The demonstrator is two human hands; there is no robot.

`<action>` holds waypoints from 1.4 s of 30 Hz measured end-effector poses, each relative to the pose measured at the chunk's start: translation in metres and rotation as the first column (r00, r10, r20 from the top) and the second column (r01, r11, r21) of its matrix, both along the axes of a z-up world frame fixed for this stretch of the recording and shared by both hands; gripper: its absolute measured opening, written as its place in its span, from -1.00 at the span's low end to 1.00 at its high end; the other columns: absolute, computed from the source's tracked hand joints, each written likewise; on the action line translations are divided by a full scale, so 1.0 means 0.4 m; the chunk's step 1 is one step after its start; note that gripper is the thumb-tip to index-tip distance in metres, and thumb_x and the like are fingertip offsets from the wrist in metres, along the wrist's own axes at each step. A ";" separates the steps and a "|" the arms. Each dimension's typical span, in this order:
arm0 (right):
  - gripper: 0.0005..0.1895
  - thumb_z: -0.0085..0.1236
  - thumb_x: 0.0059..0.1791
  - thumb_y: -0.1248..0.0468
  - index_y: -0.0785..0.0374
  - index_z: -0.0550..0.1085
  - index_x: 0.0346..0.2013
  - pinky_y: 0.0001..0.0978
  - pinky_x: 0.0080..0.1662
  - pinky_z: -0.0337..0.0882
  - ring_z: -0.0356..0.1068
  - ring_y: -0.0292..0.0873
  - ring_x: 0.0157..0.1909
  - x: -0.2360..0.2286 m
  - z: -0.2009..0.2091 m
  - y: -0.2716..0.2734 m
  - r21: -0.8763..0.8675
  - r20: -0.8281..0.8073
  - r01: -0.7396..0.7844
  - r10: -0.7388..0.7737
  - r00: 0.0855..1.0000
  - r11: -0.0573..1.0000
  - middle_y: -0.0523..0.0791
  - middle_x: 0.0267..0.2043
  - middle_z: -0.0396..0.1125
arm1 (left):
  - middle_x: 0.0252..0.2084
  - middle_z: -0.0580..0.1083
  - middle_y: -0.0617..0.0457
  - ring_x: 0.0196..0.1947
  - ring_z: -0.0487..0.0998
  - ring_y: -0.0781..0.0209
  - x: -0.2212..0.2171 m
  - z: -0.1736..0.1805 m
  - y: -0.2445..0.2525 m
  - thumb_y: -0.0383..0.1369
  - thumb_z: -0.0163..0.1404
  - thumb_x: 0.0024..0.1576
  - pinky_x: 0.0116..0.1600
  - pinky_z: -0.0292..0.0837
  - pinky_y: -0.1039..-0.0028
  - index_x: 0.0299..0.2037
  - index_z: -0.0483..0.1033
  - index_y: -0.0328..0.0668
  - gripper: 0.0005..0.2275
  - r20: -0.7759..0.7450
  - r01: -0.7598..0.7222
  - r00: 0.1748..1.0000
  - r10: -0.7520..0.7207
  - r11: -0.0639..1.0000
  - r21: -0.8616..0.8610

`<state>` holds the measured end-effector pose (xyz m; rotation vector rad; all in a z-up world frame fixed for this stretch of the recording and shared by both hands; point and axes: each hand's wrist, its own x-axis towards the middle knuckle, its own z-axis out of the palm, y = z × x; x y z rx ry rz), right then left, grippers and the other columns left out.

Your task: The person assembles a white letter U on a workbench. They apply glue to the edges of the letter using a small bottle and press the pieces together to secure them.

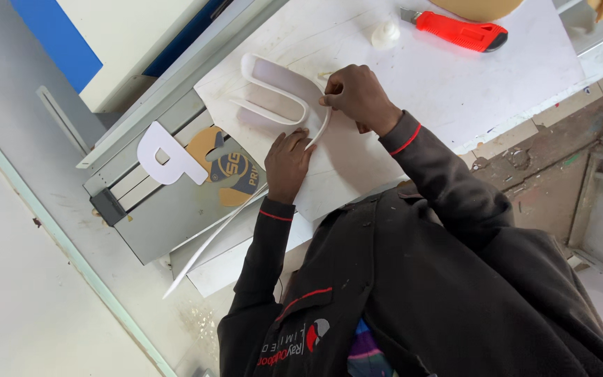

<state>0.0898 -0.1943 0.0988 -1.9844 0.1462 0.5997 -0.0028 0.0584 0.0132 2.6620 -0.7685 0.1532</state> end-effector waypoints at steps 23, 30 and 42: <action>-0.78 0.57 -0.04 0.16 0.12 0.72 -0.52 -0.36 -0.29 0.46 0.45 -0.33 -0.55 0.088 -0.051 -0.014 -0.117 0.145 -0.179 0.195 0.970 0.977 -0.23 -0.64 0.50 | 0.04 0.71 0.03 0.12 0.73 0.04 0.002 0.023 -0.015 -0.38 0.29 0.32 0.28 0.57 0.17 -0.08 0.77 -0.24 -0.90 0.052 0.019 0.999 -0.015 0.997 -0.075; -0.70 0.55 -0.05 0.25 0.14 0.63 -0.65 -0.32 -0.35 0.41 0.39 -0.29 -0.56 0.094 -0.047 -0.019 -0.062 0.135 -0.174 0.180 0.974 0.983 -0.23 -0.66 0.45 | 0.02 0.72 0.04 0.09 0.75 0.04 0.008 0.028 -0.022 -0.38 0.28 0.35 0.16 0.63 0.23 -0.06 0.77 -0.26 -0.89 0.062 0.010 0.998 -0.005 0.997 -0.082; -0.88 0.22 -0.10 0.36 0.04 0.60 -0.46 -0.09 -0.44 0.42 0.56 0.08 -0.37 0.152 -0.003 0.074 -0.631 0.160 -0.401 0.617 0.770 0.664 -0.10 -0.36 0.54 | 0.07 0.73 0.07 0.16 0.76 0.10 0.006 0.023 -0.021 -0.31 0.24 0.40 0.29 0.61 0.20 0.06 0.77 -0.21 -0.83 0.050 0.010 0.999 -0.013 0.999 0.053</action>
